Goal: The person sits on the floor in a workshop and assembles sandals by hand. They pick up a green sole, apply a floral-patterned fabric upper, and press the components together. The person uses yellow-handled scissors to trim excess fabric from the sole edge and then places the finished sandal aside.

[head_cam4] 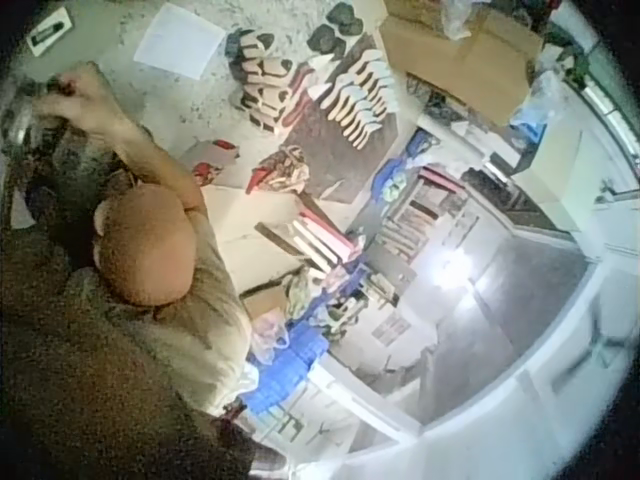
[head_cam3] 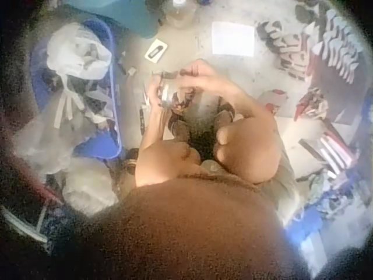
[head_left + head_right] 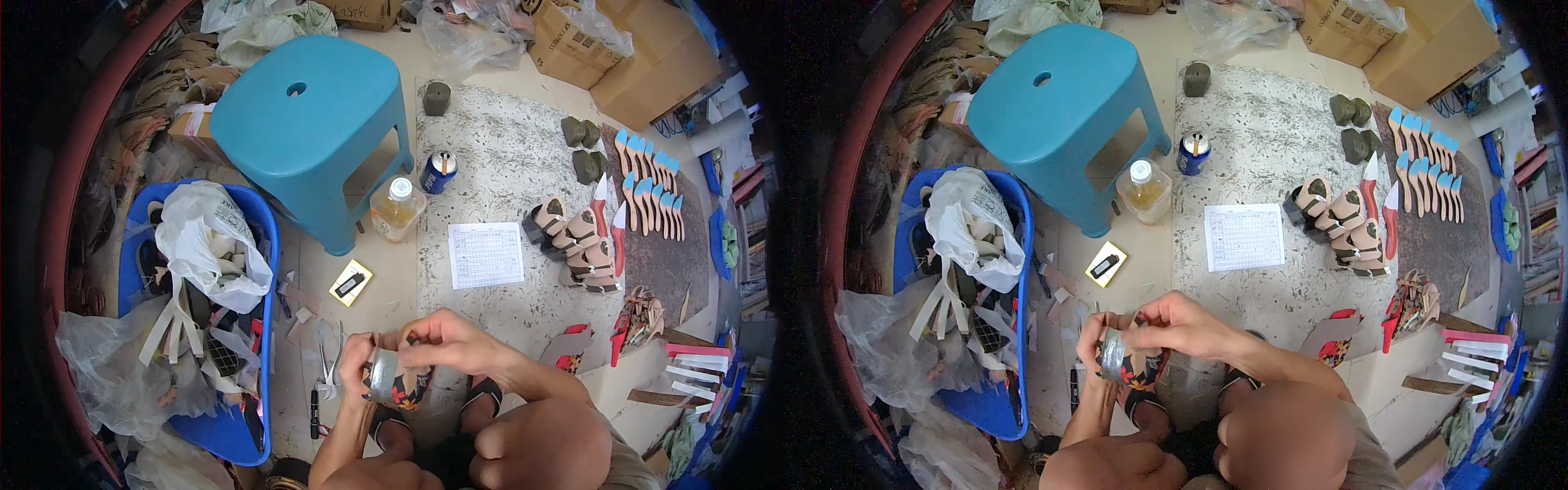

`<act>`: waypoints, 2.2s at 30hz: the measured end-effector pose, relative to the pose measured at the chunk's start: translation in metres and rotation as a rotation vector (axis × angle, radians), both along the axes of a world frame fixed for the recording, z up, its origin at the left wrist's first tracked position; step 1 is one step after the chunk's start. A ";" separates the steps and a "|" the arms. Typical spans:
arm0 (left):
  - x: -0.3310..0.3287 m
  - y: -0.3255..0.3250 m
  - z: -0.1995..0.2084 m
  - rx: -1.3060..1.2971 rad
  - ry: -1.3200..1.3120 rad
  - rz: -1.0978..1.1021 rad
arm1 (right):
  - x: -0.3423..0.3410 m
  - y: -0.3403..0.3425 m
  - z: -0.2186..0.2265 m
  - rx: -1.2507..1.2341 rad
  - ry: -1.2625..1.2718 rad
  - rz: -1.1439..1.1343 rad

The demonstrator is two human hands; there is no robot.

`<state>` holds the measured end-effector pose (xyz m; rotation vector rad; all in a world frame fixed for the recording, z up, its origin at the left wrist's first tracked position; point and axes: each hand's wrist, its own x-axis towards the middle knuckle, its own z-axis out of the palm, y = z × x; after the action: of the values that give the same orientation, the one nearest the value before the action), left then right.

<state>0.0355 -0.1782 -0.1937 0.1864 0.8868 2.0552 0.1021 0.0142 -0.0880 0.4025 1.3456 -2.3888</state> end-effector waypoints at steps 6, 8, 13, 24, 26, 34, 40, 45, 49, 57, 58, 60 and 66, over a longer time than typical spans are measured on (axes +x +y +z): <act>-0.017 0.051 0.035 -0.504 -0.187 0.119 | 0.013 0.015 0.016 0.716 0.578 0.011; -0.026 0.044 0.058 -0.412 -0.657 -0.088 | 0.014 0.016 0.010 0.967 0.776 0.055; -0.025 0.045 0.051 -0.362 -0.600 0.102 | 0.016 0.005 -0.003 1.379 0.978 0.150; -0.025 0.041 0.067 -0.439 -0.311 0.408 | 0.027 0.026 0.016 0.729 0.127 -0.339; -0.021 0.037 0.071 -0.477 -0.286 0.487 | 0.021 0.029 -0.024 0.285 -0.136 -0.035; -0.015 0.034 0.068 -0.371 -0.166 0.466 | 0.033 -0.014 -0.065 -0.622 -0.297 -0.074; -0.015 0.043 0.075 -0.352 -0.047 0.391 | 0.028 -0.004 -0.046 -0.473 -0.316 -0.112; -0.017 0.030 0.077 -0.508 0.199 0.435 | 0.013 -0.004 -0.044 -0.002 -0.160 0.037; -0.016 0.043 0.100 -0.516 0.290 0.434 | 0.003 0.015 -0.025 0.375 0.066 0.177; -0.021 0.034 0.090 -0.454 0.325 0.433 | 0.019 0.008 -0.032 0.376 0.050 0.180; -0.021 0.030 0.088 -0.456 0.320 0.451 | 0.019 0.005 -0.038 0.381 0.046 0.219; -0.023 0.025 0.086 -0.462 0.314 0.486 | 0.018 -0.006 -0.040 0.250 0.059 0.138; -0.024 0.038 0.092 -0.442 0.289 0.456 | 0.022 -0.001 -0.020 0.494 0.064 0.117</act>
<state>0.0117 -0.1404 -0.1016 0.0389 1.6633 2.2060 0.1243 0.0136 -0.1078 0.3644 1.9329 -1.9722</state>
